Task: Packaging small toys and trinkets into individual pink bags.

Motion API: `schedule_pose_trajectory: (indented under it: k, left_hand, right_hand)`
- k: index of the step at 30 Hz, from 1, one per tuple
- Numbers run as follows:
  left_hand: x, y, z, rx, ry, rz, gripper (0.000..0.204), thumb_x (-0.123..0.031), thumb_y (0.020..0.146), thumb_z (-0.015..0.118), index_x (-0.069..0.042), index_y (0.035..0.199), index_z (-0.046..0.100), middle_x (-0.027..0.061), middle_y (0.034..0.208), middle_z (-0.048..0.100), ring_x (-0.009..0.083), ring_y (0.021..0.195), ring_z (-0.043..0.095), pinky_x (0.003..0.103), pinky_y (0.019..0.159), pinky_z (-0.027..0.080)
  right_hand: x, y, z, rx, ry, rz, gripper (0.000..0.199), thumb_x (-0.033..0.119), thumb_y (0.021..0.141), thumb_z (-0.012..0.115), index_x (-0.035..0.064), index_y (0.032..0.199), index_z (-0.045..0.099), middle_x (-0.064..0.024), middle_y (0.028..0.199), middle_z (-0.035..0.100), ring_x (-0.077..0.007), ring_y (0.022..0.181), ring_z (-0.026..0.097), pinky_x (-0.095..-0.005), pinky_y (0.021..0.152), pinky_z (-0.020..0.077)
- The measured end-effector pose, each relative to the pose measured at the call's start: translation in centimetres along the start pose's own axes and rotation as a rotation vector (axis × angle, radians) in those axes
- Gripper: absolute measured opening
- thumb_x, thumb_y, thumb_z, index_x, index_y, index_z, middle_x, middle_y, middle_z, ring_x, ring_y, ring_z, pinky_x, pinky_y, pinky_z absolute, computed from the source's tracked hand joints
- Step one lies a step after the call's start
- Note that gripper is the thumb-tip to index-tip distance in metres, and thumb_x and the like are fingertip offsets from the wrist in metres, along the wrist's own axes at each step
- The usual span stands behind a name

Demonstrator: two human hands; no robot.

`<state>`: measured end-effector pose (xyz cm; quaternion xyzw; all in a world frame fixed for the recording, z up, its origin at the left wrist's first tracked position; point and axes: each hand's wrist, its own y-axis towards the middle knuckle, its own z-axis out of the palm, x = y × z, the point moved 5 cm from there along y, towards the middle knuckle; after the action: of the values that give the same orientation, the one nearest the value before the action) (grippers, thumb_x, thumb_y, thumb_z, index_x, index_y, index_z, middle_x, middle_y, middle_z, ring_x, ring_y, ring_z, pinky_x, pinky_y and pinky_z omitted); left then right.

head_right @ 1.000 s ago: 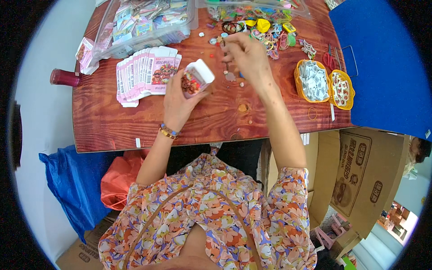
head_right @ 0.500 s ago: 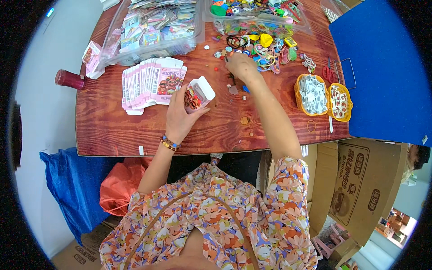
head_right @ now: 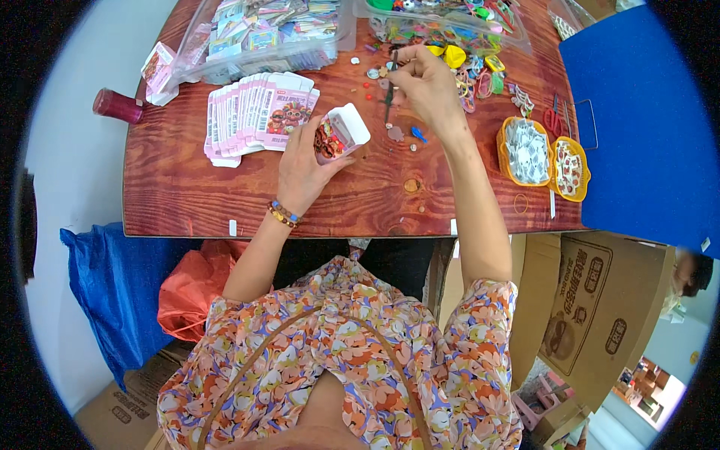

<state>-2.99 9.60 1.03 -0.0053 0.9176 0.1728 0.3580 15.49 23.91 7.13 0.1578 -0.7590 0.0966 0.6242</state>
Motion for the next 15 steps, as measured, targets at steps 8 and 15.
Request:
schedule_pose_trajectory:
  k: [8,15]
  left_hand:
    - [-2.5,0.5,0.8,-0.002,0.01,0.073,0.083,-0.028,0.064,0.09,-0.004,0.132,0.048,0.0165,0.116,0.057,0.0355,0.107,0.058,0.044,0.086,0.052]
    - [-2.9,0.3,0.7,-0.076,0.02,0.118,0.086,-0.032,0.064,0.089,-0.003,0.133,0.048,0.0159,0.116,0.057,0.0352,0.106,0.058,0.044,0.084,0.053]
  right_hand:
    - [2.0,-4.2,3.2,0.015,-0.269,-0.122,0.028,0.003,0.093,0.061,0.0031,0.12,0.059,-0.0009,0.077,0.061,-0.0066,0.062,0.059,-0.0239,0.051,0.0447]
    - [1.7,-5.8,4.6,-0.021,-0.492,-0.111,0.024,0.004,0.091,0.062,0.0002,0.115,0.061,-0.0076,0.078,0.066,-0.0117,0.061,0.062,-0.0281,0.054,0.0484]
